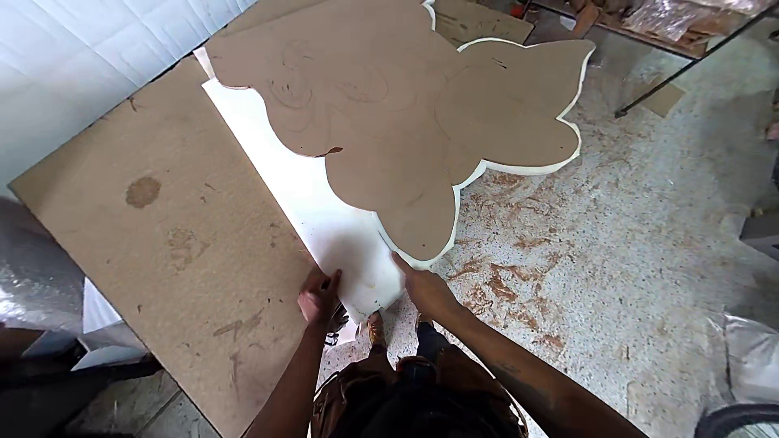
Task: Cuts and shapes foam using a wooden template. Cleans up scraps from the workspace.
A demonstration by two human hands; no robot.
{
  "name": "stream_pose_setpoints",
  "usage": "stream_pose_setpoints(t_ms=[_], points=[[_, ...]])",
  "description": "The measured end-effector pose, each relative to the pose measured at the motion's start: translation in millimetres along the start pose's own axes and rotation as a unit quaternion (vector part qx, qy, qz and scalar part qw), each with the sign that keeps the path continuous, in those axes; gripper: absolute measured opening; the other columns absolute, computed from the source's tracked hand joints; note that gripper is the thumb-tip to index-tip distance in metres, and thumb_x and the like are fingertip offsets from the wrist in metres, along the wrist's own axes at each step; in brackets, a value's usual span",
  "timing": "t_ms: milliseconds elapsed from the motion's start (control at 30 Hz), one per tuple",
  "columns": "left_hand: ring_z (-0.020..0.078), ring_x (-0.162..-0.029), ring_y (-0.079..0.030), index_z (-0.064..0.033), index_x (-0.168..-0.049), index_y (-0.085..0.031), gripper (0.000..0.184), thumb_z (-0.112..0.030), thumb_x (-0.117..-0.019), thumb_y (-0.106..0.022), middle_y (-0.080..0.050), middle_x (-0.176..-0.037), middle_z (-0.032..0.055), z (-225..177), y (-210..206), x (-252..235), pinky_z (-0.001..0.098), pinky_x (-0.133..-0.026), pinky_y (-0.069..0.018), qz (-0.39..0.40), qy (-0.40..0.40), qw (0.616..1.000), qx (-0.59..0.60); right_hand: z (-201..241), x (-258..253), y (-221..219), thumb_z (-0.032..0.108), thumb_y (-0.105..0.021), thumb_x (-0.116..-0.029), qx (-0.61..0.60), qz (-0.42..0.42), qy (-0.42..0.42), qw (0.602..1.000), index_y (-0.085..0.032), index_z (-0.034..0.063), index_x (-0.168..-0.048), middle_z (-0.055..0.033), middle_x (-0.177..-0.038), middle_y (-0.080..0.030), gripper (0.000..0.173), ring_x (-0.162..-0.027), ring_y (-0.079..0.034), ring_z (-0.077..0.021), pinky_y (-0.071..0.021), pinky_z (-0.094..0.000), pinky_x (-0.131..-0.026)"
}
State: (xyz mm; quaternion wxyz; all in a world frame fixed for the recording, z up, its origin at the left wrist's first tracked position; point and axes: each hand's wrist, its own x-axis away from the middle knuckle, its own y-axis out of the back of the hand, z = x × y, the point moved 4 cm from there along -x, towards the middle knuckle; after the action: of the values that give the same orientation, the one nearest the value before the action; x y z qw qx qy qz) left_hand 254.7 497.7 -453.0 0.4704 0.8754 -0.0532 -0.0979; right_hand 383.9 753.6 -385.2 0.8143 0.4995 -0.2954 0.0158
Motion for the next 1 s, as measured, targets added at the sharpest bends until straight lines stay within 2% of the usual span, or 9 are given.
stream_pose_setpoints(t_ms=[233, 400, 500, 567, 633, 700, 733, 833, 1000], points=[[0.0206, -0.067, -0.063, -0.0158, -0.067, -0.064, 0.052, -0.062, -0.0895, -0.07, -0.063, -0.069, 0.0001, -5.5, 0.6, -1.8, 0.051, -0.065, -0.0545, 0.03, 0.067, 0.997, 0.0, -80.1, 53.8, 10.1, 0.019, -0.046, -0.1032, 0.081, 0.074, 0.049, 0.993, -0.02, 0.0474, -0.161, -0.0144, -0.085, -0.07, 0.069, -0.078, -0.071, -0.0388, -0.0566, -0.06, -0.067], [0.0264, -0.067, -0.065, -0.0135, -0.077, -0.069, 0.04, -0.05, -0.0928, -0.072, -0.065, -0.069, 0.006, -26.8, 27.3, 26.6, 0.0576, -0.066, -0.0535, 0.099, 0.204, 0.973, 0.051, -258.9, 107.4, -1.6, 0.018, -0.051, -0.0959, 0.136, 0.133, -0.05, 0.98, -0.028, 0.0526, -0.157, -0.0212, -0.09, -0.072, 0.074, -0.082, -0.07, -0.0461, -0.0541, -0.0668, -0.068], [0.0187, -0.062, -0.064, -0.0126, -0.076, -0.072, 0.046, -0.052, -0.0977, -0.064, -0.066, -0.067, 0.0024, -41.6, 23.8, 82.9, 0.0457, -0.063, -0.0562, 0.216, 0.257, 0.933, 0.129, -347.2, 131.9, 7.0, 0.029, -0.046, -0.1019, 0.091, 0.099, -0.099, 0.986, -0.025, 0.0563, -0.157, -0.0169, -0.087, -0.072, 0.065, -0.076, -0.071, -0.0421, -0.055, -0.0655, -0.065], [0.0155, -0.057, -0.063, -0.0054, -0.093, -0.077, 0.051, -0.048, -0.1054, -0.053, -0.071, -0.073, 0.0051, -58.5, 1.6, 119.2, 0.0341, -0.055, -0.0535, 0.282, 0.318, 0.868, 0.257, -371.0, 131.4, 14.2, 0.036, -0.042, -0.1046, 0.013, 0.031, -0.082, 0.996, -0.023, 0.0549, -0.158, -0.0134, -0.083, -0.071, 0.06, -0.069, -0.068, -0.0374, -0.0543, -0.0639, -0.062], [0.0194, -0.073, -0.071, -0.0068, -0.125, -0.07, 0.061, -0.056, -0.1082, -0.037, -0.078, -0.103, 0.0092, -72.0, -23.7, 137.1, 0.0352, -0.061, -0.0553, 0.317, 0.397, 0.788, 0.349, -361.9, 116.0, 24.5, 0.04, -0.042, -0.1058, -0.086, -0.054, -0.048, 0.994, -0.023, 0.0525, -0.159, -0.0094, -0.08, -0.068, 0.058, -0.06, -0.063, -0.0297, -0.0531, -0.0595, -0.058], [0.0235, -0.1, -0.072, -0.0103, -0.139, -0.059, 0.065, -0.06, -0.1073, -0.031, -0.073, -0.124, 0.009, -85.2, -41.7, 138.3, 0.0419, -0.081, -0.058, 0.294, 0.452, 0.729, 0.422, -332.1, 93.4, 38.3, 0.042, -0.045, -0.1054, -0.182, -0.109, -0.026, 0.977, -0.026, 0.0518, -0.159, -0.0055, -0.079, -0.066, 0.058, -0.055, -0.057, -0.0225, -0.0515, -0.0528, -0.053], [0.0247, -0.099, -0.072, -0.0061, -0.134, -0.062, 0.061, -0.055, -0.1082, -0.037, -0.073, -0.12, 0.0115, -90.5, -46.6, 134.6, 0.0426, -0.082, -0.0579, 0.243, 0.464, 0.72, 0.455, -312.3, 81.7, 46.5, 0.041, -0.047, -0.105, -0.224, -0.12, -0.014, 0.967, -0.027, 0.0516, -0.159, -0.0043, -0.078, -0.064, 0.058, -0.053, -0.055, -0.0208, -0.0502, -0.0506, -0.051], [0.0194, -0.063, -0.064, 0.003, -0.09, -0.071, 0.042, -0.036, -0.1036, -0.061, -0.069, -0.075, 0.0126, -92.4, -35.9, 123.9, 0.0329, -0.059, -0.0543, 0.063, 0.44, 0.759, 0.477, -255.4, 55.2, 65.0, 0.038, -0.049, -0.1054, -0.291, -0.116, 0.065, 0.947, -0.029, 0.0502, -0.159, -0.0013, -0.074, -0.062, 0.058, -0.051, -0.055, -0.0185, -0.0514, -0.0459, -0.046], [0.018, -0.062, -0.063, -0.0005, -0.08, -0.074, 0.039, -0.031, -0.1022, -0.064, -0.07, -0.071, 0.0099, -86.7, 20.2, 115.1, 0.0333, -0.06, -0.0521, 0.124, 0.337, 0.853, 0.378, -174.4, 25.0, 79.5, 0.041, -0.045, -0.1074, -0.284, -0.061, 0.168, 0.942, -0.031, 0.044, -0.16, 0.0016, -0.078, -0.064, 0.055, -0.056, -0.059, -0.0158, -0.0551, -0.0424, -0.052]])
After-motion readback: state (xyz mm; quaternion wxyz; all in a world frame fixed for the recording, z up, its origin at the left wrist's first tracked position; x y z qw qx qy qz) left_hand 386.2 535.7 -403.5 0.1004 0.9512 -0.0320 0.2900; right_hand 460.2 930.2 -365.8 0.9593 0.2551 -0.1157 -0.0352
